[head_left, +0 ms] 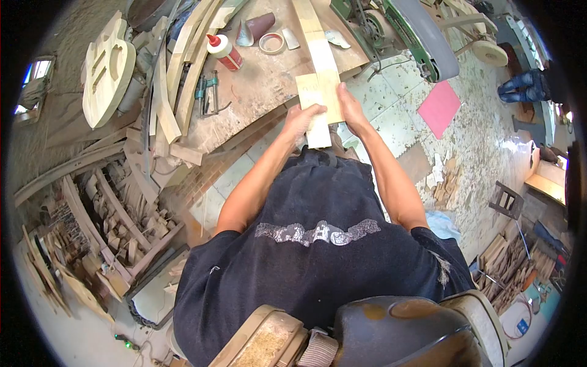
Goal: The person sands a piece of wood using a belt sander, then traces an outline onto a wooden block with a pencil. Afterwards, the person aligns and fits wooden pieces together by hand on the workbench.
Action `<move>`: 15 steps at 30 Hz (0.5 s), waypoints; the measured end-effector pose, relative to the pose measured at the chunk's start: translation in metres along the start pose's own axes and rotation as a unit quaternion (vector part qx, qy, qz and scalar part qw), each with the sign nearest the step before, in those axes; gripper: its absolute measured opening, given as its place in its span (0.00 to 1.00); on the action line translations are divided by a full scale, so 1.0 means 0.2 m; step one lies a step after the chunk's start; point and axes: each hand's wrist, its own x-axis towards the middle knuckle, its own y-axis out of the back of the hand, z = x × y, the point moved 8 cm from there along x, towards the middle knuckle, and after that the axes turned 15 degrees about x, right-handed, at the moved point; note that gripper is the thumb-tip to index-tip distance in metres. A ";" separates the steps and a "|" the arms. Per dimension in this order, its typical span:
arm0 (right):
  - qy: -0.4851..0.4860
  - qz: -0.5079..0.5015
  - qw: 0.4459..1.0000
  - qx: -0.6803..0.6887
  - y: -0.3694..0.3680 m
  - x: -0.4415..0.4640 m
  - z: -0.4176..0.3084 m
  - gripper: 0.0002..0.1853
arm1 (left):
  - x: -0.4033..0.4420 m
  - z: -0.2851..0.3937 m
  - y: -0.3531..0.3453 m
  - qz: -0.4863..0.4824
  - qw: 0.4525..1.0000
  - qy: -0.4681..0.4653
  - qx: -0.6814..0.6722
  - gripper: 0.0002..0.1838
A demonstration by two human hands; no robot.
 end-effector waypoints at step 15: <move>0.000 0.026 0.998 -0.053 0.06 0.03 0.03 0.39 | -0.07 0.05 -0.01 0.017 1.000 0.012 0.002 0.24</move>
